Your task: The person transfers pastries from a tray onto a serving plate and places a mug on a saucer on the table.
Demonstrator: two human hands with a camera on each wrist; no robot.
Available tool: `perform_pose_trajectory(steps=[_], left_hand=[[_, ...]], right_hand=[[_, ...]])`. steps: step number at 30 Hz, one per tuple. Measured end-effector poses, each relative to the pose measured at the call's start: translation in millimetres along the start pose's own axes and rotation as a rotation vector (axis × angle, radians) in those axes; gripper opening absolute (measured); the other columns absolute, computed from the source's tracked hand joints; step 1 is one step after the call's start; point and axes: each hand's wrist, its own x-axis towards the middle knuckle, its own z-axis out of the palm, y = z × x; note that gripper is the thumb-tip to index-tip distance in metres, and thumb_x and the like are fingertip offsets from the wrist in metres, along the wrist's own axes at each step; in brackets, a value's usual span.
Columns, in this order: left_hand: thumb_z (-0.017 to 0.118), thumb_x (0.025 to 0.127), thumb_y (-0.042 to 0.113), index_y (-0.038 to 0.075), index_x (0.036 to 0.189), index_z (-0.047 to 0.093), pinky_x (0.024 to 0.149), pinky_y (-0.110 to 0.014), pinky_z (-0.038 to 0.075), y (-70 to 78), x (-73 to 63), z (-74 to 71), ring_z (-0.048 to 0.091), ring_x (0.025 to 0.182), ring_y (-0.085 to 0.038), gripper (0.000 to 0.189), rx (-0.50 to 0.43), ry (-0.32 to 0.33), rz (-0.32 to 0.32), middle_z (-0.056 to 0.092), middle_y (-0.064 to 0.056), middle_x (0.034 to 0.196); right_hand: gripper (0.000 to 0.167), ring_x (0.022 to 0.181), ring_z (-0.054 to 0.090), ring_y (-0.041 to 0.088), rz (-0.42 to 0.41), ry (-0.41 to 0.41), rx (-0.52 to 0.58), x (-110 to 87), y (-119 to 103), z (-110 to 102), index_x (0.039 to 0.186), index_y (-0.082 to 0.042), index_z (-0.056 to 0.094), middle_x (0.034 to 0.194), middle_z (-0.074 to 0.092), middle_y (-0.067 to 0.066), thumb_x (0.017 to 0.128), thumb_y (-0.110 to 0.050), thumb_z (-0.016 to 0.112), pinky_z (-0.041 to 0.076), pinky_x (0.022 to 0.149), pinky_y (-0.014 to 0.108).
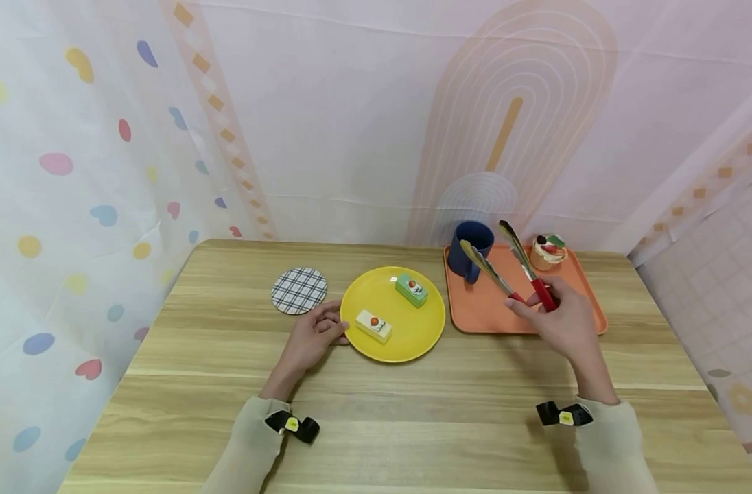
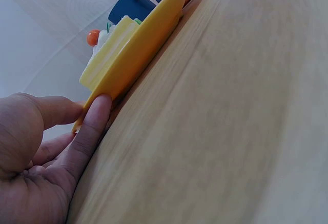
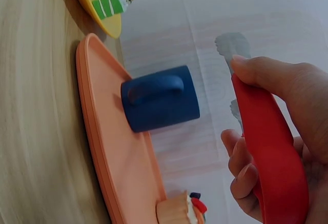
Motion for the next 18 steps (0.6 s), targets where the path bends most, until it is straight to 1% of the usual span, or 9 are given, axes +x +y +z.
perform_pose_trajectory(steps=[3,7,11,13,18], left_hand=[[0.064,0.100,0.004,0.003,0.147,0.050,0.077,-0.029,0.068,0.2,-0.1,0.1,0.070,0.085,-0.011,0.049,0.000,0.001,0.003,0.059,-0.016,0.110],[0.064,0.100,0.004,0.003,0.147,0.050,0.077,-0.029,0.068,0.4,0.1,0.1,0.070,0.085,-0.012,0.049,0.002,0.001,0.008,0.059,-0.016,0.110],[0.064,0.100,0.003,0.003,0.147,0.050,0.078,-0.029,0.068,0.3,0.2,0.0,0.070,0.085,-0.012,0.049,0.008,0.001,0.007,0.059,-0.017,0.111],[0.063,0.100,0.003,0.003,0.147,0.050,0.078,-0.029,0.068,0.1,0.2,-0.1,0.070,0.086,-0.013,0.049,0.012,0.000,0.007,0.059,-0.017,0.111],[0.063,0.100,0.003,0.004,0.147,0.050,0.078,-0.029,0.068,0.5,-0.5,0.4,0.070,0.086,-0.013,0.049,0.010,0.000,0.002,0.059,-0.017,0.111]], right_hand=[[0.066,0.065,0.055,0.016,0.028,0.008,0.005,1.8,4,-2,0.127,-0.003,0.063,0.088,0.068,0.009,0.085,-0.051,0.081,0.046,0.049,0.025],[0.068,0.068,0.054,0.019,0.060,0.012,-0.012,3.8,10,-5,0.126,-0.002,0.062,0.088,0.068,0.012,0.086,-0.054,0.079,0.046,0.049,0.025],[0.077,0.074,0.057,0.022,0.088,0.003,-0.017,4.6,16,-6,0.132,0.000,0.059,0.097,0.072,0.015,0.085,-0.057,0.078,0.048,0.050,0.026],[0.079,0.076,0.057,0.023,0.096,0.004,-0.016,4.9,18,-7,0.133,0.002,0.058,0.099,0.073,0.017,0.086,-0.058,0.077,0.048,0.050,0.026],[0.075,0.077,0.057,0.024,0.114,0.017,-0.015,6.2,26,-8,0.128,0.003,0.061,0.097,0.072,0.018,0.086,-0.058,0.076,0.047,0.050,0.026]])
